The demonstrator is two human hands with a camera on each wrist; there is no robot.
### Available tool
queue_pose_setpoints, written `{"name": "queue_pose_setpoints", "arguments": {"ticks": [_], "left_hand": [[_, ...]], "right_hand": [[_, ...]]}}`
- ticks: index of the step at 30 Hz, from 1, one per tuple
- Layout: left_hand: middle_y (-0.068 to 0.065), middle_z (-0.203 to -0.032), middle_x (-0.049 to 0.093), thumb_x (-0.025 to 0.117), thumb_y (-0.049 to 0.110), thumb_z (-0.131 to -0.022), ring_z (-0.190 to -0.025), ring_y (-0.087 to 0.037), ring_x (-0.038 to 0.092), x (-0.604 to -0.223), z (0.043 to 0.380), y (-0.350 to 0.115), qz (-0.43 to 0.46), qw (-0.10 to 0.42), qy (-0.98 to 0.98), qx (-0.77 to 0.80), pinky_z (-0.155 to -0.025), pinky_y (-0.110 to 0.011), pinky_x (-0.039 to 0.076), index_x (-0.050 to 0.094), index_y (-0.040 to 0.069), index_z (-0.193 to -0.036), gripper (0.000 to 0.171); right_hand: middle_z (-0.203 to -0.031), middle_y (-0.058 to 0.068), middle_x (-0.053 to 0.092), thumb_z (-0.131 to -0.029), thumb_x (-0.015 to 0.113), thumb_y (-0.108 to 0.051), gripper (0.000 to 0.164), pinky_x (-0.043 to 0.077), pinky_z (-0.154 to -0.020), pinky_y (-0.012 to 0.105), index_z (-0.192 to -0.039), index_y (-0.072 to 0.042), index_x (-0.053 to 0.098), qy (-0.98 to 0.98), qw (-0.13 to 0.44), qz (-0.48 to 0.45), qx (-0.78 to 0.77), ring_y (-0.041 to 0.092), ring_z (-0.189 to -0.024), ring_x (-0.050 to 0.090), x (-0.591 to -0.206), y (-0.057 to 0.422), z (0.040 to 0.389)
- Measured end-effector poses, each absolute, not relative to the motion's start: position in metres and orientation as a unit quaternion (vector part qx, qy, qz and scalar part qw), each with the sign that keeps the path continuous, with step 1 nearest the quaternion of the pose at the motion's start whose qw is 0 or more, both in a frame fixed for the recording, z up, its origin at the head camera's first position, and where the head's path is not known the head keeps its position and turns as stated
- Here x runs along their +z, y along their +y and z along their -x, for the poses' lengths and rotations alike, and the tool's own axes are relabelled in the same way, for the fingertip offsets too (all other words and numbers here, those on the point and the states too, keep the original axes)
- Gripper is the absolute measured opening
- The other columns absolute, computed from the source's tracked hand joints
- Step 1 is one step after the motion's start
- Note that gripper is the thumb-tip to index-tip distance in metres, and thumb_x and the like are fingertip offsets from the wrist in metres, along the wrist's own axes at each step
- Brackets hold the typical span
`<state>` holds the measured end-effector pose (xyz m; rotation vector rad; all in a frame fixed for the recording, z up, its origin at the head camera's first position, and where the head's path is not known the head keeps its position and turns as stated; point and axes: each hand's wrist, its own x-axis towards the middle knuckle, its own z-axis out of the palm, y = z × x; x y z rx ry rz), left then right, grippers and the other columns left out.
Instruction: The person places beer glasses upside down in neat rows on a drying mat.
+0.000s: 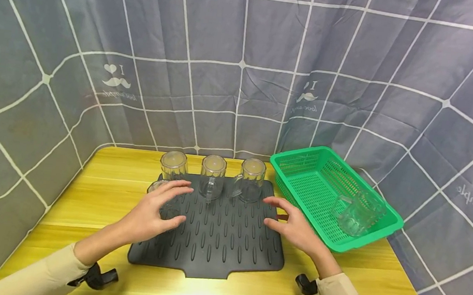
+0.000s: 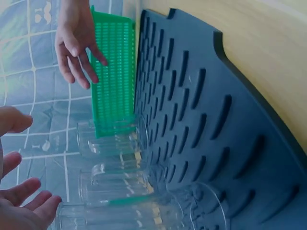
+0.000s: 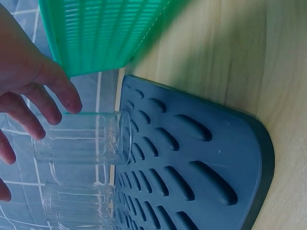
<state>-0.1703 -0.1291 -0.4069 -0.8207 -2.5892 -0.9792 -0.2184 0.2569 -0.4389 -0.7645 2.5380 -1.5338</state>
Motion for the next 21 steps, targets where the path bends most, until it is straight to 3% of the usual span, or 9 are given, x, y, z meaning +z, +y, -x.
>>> {"name": "queue_pose_setpoints", "arguments": {"ticks": [9,18,21], "left_hand": [[-0.003,-0.153,0.045,0.076,0.025,-0.089,-0.143,-0.027,0.042,-0.405,0.169,-0.124,0.283,0.115,-0.890,-0.340,-0.105,-0.059,0.044,0.054,0.025,-0.145,0.060],[0.000,-0.153,0.045,0.076,0.022,-0.090,-0.143,-0.028,0.042,-0.406,0.165,-0.116,0.283,0.094,-0.884,-0.361,-0.106,-0.058,0.044,0.054,0.025,-0.144,0.059],[0.000,-0.154,0.045,0.076,0.021,-0.090,-0.144,-0.027,0.041,-0.407,0.164,-0.112,0.283,0.078,-0.878,-0.378,-0.106,-0.058,0.044,0.054,0.027,-0.144,0.059]], "right_hand": [[-0.147,0.020,0.050,-0.096,0.071,-0.019,0.049,0.043,-0.105,0.062,-0.141,-0.016,0.055,0.828,0.033,0.255,-0.498,-0.001,-0.126,0.051,-0.436,0.258,0.219],[-0.143,0.005,0.055,-0.096,0.070,-0.019,0.047,0.045,-0.106,0.055,-0.141,-0.020,0.055,0.836,0.025,0.257,-0.484,0.002,-0.127,0.051,-0.432,0.262,0.220],[-0.142,0.006,0.056,-0.096,0.071,-0.020,0.047,0.048,-0.105,0.050,-0.140,-0.018,0.056,0.842,0.014,0.257,-0.474,0.000,-0.126,0.051,-0.427,0.264,0.221]]}}
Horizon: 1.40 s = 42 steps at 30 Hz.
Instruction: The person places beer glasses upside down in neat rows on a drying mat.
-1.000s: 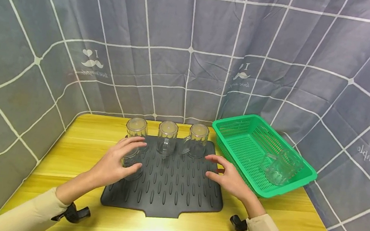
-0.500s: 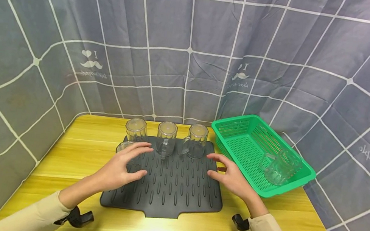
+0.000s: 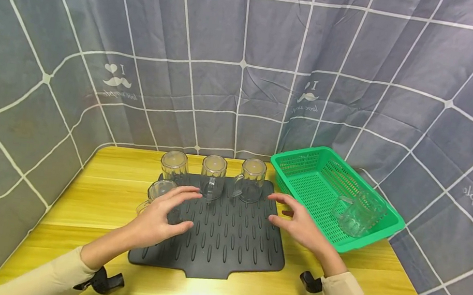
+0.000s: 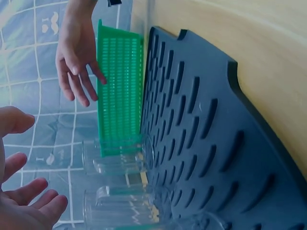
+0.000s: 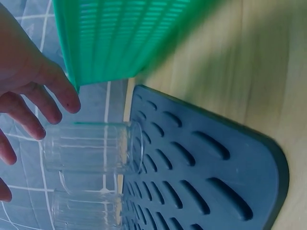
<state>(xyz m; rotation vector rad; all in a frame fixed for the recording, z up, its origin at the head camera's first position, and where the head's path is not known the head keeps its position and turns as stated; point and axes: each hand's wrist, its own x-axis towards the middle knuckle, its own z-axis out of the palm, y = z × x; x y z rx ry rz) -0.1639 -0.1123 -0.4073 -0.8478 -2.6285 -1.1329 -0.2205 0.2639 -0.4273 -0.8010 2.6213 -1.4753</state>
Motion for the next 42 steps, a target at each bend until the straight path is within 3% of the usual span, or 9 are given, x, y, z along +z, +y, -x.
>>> {"name": "queue_pose_setpoints", "arguments": {"ticks": [5,9,17,24,29,34,37,42], "left_hand": [[0.004,-0.154,0.044,0.075,0.024,-0.090,-0.144,-0.026,0.041,-0.409,0.162,-0.107,0.286,0.056,-0.870,-0.397,-0.108,-0.057,0.043,0.052,0.029,-0.145,0.060],[0.008,-0.154,0.042,0.075,0.027,-0.091,-0.144,-0.025,0.042,-0.411,0.162,-0.103,0.292,0.046,-0.864,-0.408,-0.108,-0.053,0.044,0.050,0.030,-0.146,0.060],[0.004,-0.155,0.041,0.075,0.025,-0.091,-0.135,-0.023,0.052,-0.419,0.161,-0.097,0.306,0.028,-0.852,-0.424,-0.106,-0.044,0.049,0.050,0.028,-0.146,0.061],[0.003,-0.157,0.038,0.074,0.031,-0.092,-0.134,-0.025,0.053,-0.425,0.161,-0.094,0.304,0.000,-0.849,-0.433,-0.107,-0.047,0.047,0.047,0.029,-0.149,0.063],[0.002,-0.158,0.037,0.073,0.033,-0.093,-0.135,-0.025,0.052,-0.430,0.162,-0.093,0.298,-0.013,-0.850,-0.433,-0.108,-0.046,0.047,0.045,0.030,-0.150,0.064],[0.001,-0.158,0.037,0.072,0.035,-0.093,-0.128,-0.026,0.057,-0.434,0.163,-0.091,0.295,-0.018,-0.850,-0.435,-0.105,-0.049,0.048,0.045,0.030,-0.150,0.064],[0.001,-0.158,0.037,0.072,0.035,-0.094,-0.125,-0.026,0.060,-0.435,0.163,-0.091,0.293,-0.022,-0.850,-0.437,-0.104,-0.049,0.049,0.045,0.030,-0.150,0.063],[0.001,-0.158,0.036,0.071,0.038,-0.094,-0.124,-0.026,0.060,-0.438,0.163,-0.090,0.287,-0.031,-0.852,-0.436,-0.102,-0.052,0.049,0.044,0.031,-0.151,0.063]], "right_hand": [[-0.143,0.013,0.055,-0.095,0.071,-0.015,0.049,0.050,-0.101,0.029,-0.141,-0.010,0.055,0.844,-0.004,0.262,-0.468,-0.005,-0.124,0.050,-0.422,0.269,0.223],[-0.144,0.013,0.053,-0.095,0.070,-0.011,0.050,0.049,-0.099,0.021,-0.143,-0.012,0.054,0.837,-0.006,0.264,-0.478,-0.005,-0.125,0.050,-0.418,0.274,0.224],[-0.146,0.011,0.052,-0.097,0.069,-0.016,0.052,0.045,-0.101,0.014,-0.146,-0.012,0.051,0.842,-0.010,0.261,-0.471,-0.004,-0.127,0.050,-0.408,0.282,0.224],[-0.150,0.012,0.048,-0.098,0.067,-0.019,0.054,0.046,-0.107,0.029,-0.149,-0.019,0.048,0.857,-0.014,0.252,-0.449,0.005,-0.132,0.049,-0.399,0.294,0.226],[-0.149,0.009,0.049,-0.098,0.067,-0.016,0.054,0.042,-0.104,0.016,-0.149,-0.017,0.048,0.861,-0.032,0.256,-0.438,0.007,-0.133,0.047,-0.392,0.303,0.228],[-0.151,0.009,0.047,-0.099,0.066,-0.021,0.054,0.040,-0.103,0.012,-0.150,-0.019,0.047,0.871,-0.030,0.244,-0.425,0.029,-0.137,0.045,-0.383,0.311,0.228],[-0.153,0.010,0.045,-0.100,0.065,-0.024,0.054,0.042,-0.106,0.019,-0.150,-0.019,0.046,0.882,-0.027,0.230,-0.410,0.036,-0.137,0.045,-0.379,0.317,0.228],[-0.153,0.012,0.045,-0.098,0.068,-0.025,0.056,0.039,-0.110,0.053,-0.150,-0.018,0.047,0.894,-0.030,0.217,-0.391,0.039,-0.137,0.044,-0.377,0.325,0.231]]}}
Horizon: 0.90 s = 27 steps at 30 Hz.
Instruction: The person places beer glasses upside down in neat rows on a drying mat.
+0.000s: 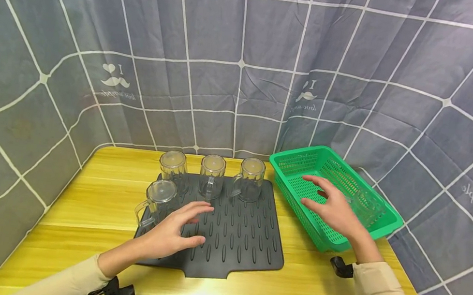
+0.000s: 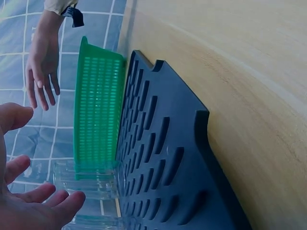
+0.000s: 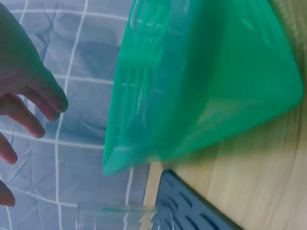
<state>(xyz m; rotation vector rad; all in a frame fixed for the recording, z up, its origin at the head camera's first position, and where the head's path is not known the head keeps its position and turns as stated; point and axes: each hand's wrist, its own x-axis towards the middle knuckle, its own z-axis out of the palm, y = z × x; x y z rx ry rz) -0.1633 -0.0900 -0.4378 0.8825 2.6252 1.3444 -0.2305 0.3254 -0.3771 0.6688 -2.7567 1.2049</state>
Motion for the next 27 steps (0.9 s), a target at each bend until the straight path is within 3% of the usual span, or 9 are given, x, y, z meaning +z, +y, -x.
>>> {"name": "queue_pose_setpoints", "arguments": {"ticks": [3,10,19,27], "left_hand": [[0.002,-0.159,0.035,0.071,0.038,-0.094,-0.129,-0.026,0.055,-0.440,0.164,-0.089,-0.285,0.041,0.854,0.434,-0.104,-0.053,0.048,0.044,0.031,-0.151,0.064],[0.008,-0.160,0.031,0.070,0.042,-0.094,-0.146,-0.020,0.039,-0.442,0.162,-0.087,-0.282,0.058,0.865,0.412,-0.109,-0.046,0.045,0.041,0.034,-0.152,0.066],[0.007,-0.161,0.030,0.068,0.046,-0.094,-0.147,-0.022,0.036,-0.442,0.160,-0.086,-0.285,0.059,0.869,0.401,-0.108,-0.051,0.045,0.040,0.035,-0.152,0.065],[0.007,-0.161,0.030,0.068,0.046,-0.094,-0.148,-0.024,0.034,-0.443,0.159,-0.085,-0.285,0.058,0.869,0.399,-0.109,-0.057,0.041,0.041,0.036,-0.152,0.065]], "right_hand": [[-0.153,0.014,0.044,-0.097,0.069,-0.024,0.058,0.036,-0.109,0.061,-0.150,-0.017,0.046,-0.898,0.033,-0.215,0.383,0.043,-0.137,0.043,-0.376,0.331,0.233],[-0.156,0.018,0.038,-0.096,0.070,-0.023,0.061,0.034,-0.108,0.064,-0.151,-0.016,0.044,-0.904,0.040,-0.211,0.369,0.048,-0.139,0.038,-0.373,0.345,0.239],[-0.156,0.023,0.037,-0.093,0.075,-0.025,0.068,0.030,-0.104,0.073,-0.152,-0.012,0.043,-0.921,0.079,-0.204,0.324,0.052,-0.141,0.032,-0.367,0.361,0.247],[-0.158,0.026,0.034,-0.091,0.076,-0.030,0.075,0.022,-0.103,0.080,-0.154,-0.013,0.040,-0.932,0.077,-0.193,0.296,0.058,-0.142,0.025,-0.367,0.376,0.252]]}}
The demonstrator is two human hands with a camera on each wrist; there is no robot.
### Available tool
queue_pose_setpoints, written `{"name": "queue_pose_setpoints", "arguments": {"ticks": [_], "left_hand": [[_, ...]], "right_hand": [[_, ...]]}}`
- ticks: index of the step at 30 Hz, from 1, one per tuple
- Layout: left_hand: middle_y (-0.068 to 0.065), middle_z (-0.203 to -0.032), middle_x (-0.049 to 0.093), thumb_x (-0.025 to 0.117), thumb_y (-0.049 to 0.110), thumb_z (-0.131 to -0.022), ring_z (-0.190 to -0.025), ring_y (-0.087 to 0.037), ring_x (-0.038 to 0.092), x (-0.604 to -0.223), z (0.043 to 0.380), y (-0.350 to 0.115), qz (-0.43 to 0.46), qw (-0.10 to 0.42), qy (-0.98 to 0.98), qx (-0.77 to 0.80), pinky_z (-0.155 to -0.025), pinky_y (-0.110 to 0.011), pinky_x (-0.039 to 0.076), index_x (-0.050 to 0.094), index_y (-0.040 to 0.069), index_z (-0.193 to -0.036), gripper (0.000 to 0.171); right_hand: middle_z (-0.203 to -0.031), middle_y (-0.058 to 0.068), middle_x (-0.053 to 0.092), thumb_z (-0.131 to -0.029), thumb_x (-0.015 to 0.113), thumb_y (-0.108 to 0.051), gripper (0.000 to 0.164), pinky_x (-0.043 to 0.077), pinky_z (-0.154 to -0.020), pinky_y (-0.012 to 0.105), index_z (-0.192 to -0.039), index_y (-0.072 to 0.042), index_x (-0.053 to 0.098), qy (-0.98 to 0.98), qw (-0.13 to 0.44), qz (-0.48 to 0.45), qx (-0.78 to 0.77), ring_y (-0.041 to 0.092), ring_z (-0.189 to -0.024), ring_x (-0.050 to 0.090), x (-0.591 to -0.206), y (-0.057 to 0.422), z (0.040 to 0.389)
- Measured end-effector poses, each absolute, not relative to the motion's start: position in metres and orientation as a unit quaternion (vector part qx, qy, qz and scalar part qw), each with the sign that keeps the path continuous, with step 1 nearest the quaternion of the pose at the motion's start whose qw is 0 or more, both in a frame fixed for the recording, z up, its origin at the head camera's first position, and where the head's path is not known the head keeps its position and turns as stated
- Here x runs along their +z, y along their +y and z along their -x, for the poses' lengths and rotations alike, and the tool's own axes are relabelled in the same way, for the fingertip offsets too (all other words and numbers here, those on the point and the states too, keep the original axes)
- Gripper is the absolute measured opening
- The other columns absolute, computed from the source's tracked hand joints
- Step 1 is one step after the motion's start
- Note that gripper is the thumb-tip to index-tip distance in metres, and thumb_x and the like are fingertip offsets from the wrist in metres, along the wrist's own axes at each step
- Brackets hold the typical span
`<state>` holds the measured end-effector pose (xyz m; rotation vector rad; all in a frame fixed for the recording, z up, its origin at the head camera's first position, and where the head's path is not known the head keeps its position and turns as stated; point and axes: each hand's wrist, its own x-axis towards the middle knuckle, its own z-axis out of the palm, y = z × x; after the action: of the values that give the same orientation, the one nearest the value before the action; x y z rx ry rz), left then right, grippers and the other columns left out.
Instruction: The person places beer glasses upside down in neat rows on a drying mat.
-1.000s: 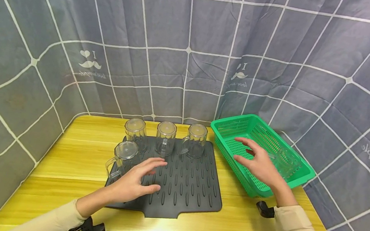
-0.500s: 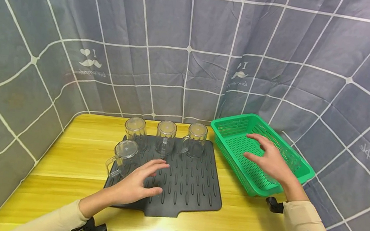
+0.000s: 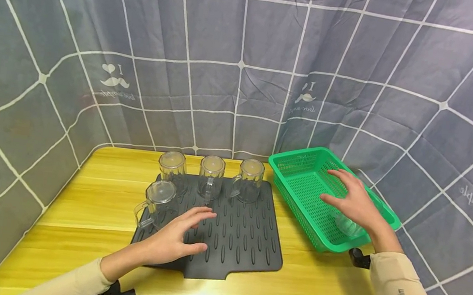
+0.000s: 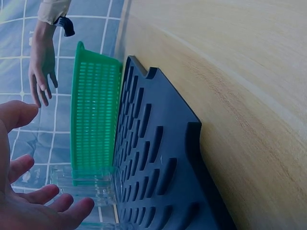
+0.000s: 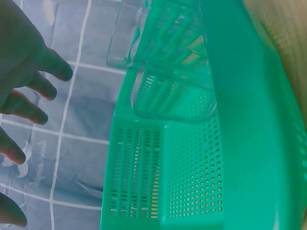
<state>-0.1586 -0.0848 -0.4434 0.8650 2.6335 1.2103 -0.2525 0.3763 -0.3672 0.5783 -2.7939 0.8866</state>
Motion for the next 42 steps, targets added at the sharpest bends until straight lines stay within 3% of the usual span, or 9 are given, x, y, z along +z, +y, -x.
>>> {"name": "queue_pose_setpoints", "arguments": {"ticks": [5,11,20,30,37,42], "left_hand": [[0.007,-0.161,0.030,0.068,0.046,-0.094,-0.149,-0.024,0.033,-0.444,0.157,-0.085,-0.288,0.062,0.869,0.399,-0.110,-0.057,0.040,0.040,0.036,-0.152,0.065],[0.007,-0.161,0.030,0.067,0.048,-0.094,-0.149,-0.023,0.033,-0.447,0.157,-0.085,-0.287,0.063,0.870,0.396,-0.110,-0.057,0.040,0.039,0.039,-0.152,0.065],[0.007,-0.161,0.029,0.067,0.049,-0.094,-0.149,-0.023,0.032,-0.450,0.157,-0.086,-0.287,0.067,0.869,0.398,-0.110,-0.057,0.040,0.039,0.039,-0.152,0.065],[0.007,-0.161,0.030,0.067,0.047,-0.094,-0.149,-0.023,0.032,-0.451,0.158,-0.087,-0.288,0.064,0.870,0.395,-0.110,-0.057,0.040,0.039,0.039,-0.152,0.065],[0.006,-0.161,0.030,0.066,0.049,-0.095,-0.149,-0.024,0.032,-0.452,0.158,-0.088,-0.287,0.070,0.870,0.395,-0.109,-0.058,0.040,0.038,0.038,-0.153,0.065],[0.006,-0.161,0.030,0.066,0.049,-0.095,-0.149,-0.024,0.033,-0.452,0.158,-0.088,-0.287,0.073,0.871,0.393,-0.109,-0.058,0.041,0.038,0.037,-0.153,0.065]], "right_hand": [[-0.158,0.031,0.030,-0.089,0.077,-0.030,0.077,0.015,-0.105,0.082,-0.153,-0.008,0.040,-0.934,0.072,-0.192,0.291,0.059,-0.145,0.017,-0.370,0.384,0.255],[-0.156,0.035,0.028,-0.086,0.080,-0.031,0.079,0.018,-0.104,0.081,-0.151,-0.006,0.044,-0.945,0.073,-0.175,0.267,0.062,-0.141,0.021,-0.368,0.390,0.258],[-0.160,0.036,0.016,-0.090,0.076,-0.038,0.084,0.014,-0.102,0.083,-0.155,-0.005,0.035,-0.958,0.028,-0.142,0.246,0.065,-0.142,0.010,-0.368,0.402,0.262],[-0.160,0.034,0.019,-0.088,0.076,-0.041,0.087,0.018,-0.102,0.082,-0.154,-0.002,0.035,-0.964,0.030,-0.133,0.229,0.064,-0.141,0.016,-0.374,0.416,0.269],[-0.158,0.040,0.015,-0.090,0.074,-0.042,0.092,0.012,-0.101,0.084,-0.157,0.000,0.026,-0.968,-0.004,-0.108,0.226,0.068,-0.139,0.010,-0.377,0.427,0.267],[-0.157,0.041,0.017,-0.090,0.074,-0.042,0.093,0.020,-0.101,0.082,-0.158,-0.001,0.026,-0.967,-0.010,-0.100,0.232,0.067,-0.139,0.015,-0.380,0.432,0.264]]}}
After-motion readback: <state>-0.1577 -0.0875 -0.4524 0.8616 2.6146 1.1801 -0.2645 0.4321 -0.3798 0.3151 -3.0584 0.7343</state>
